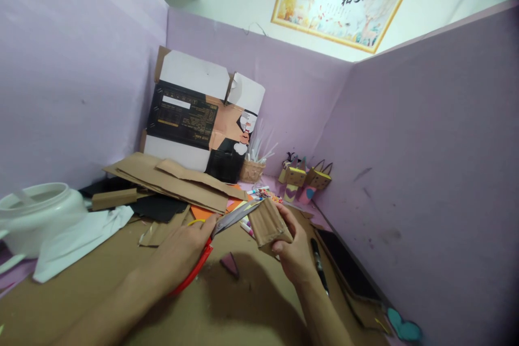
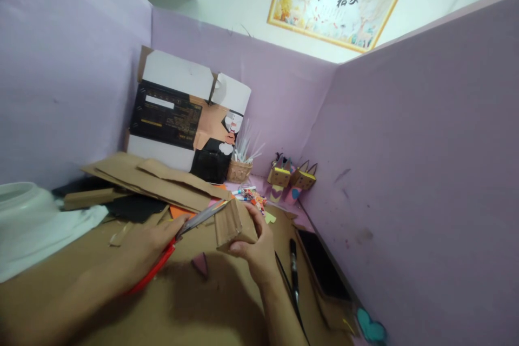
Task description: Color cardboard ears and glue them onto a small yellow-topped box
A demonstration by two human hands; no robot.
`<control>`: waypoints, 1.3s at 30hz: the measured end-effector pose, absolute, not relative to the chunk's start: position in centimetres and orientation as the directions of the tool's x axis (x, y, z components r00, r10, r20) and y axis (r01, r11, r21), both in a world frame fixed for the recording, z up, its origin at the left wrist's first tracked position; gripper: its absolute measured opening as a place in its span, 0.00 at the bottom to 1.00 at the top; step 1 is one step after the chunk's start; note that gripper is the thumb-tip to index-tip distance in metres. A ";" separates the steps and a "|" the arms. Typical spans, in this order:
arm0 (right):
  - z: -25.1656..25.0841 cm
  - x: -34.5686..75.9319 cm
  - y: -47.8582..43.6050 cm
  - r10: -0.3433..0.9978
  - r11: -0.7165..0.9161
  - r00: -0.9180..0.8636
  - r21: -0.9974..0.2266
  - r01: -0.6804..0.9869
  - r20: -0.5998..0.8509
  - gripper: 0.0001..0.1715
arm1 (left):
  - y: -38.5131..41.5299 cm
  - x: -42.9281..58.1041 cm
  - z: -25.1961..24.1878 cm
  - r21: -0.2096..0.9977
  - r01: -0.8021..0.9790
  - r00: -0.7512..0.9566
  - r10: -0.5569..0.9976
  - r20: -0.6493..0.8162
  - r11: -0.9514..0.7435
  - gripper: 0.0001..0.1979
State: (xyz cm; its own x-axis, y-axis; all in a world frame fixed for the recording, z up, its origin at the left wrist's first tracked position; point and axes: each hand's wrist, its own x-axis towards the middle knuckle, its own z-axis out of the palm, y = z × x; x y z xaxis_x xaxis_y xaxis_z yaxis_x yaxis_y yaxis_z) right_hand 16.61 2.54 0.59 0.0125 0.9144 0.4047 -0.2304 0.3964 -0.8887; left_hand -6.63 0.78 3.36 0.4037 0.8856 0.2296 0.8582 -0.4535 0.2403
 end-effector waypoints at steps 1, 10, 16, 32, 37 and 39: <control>0.6 16.6 2.6 0.914 0.398 0.015 -0.888 -0.228 0.406 0.44 | 0.8 -6.6 3.4 0.220 0.867 0.404 0.889 0.216 -0.447 0.24; 0.4 17.0 2.9 0.879 0.475 0.045 -0.860 -0.188 0.475 0.46 | 0.9 -6.6 3.5 0.209 0.871 0.421 0.895 0.151 -0.445 0.25; 0.4 17.0 2.8 0.875 0.482 0.033 -0.859 -0.175 0.484 0.47 | 1.0 -6.9 3.1 0.186 0.873 0.411 0.885 0.220 -0.451 0.25; 0.5 17.2 2.8 0.871 0.486 0.010 -0.860 -0.154 0.491 0.46 | 1.6 -7.1 2.0 0.009 0.908 0.397 0.869 0.296 -0.418 0.29; 0.6 17.2 2.8 0.876 0.478 0.016 -0.865 -0.154 0.482 0.45 | 1.6 -7.3 1.9 -0.018 0.904 0.411 0.857 0.309 -0.427 0.28; 0.6 17.1 2.7 0.879 0.473 0.016 -0.865 -0.168 0.477 0.44 | 1.5 -7.4 1.9 0.012 0.893 0.419 0.839 0.346 -0.451 0.27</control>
State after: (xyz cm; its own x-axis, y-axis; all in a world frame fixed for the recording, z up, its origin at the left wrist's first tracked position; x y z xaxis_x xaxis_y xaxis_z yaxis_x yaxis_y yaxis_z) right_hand 17.11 2.74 0.63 0.0157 0.8785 0.4774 -0.1677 0.4730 -0.8649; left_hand -7.38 1.49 1.89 0.4191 0.8393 0.3463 0.8926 -0.4506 0.0120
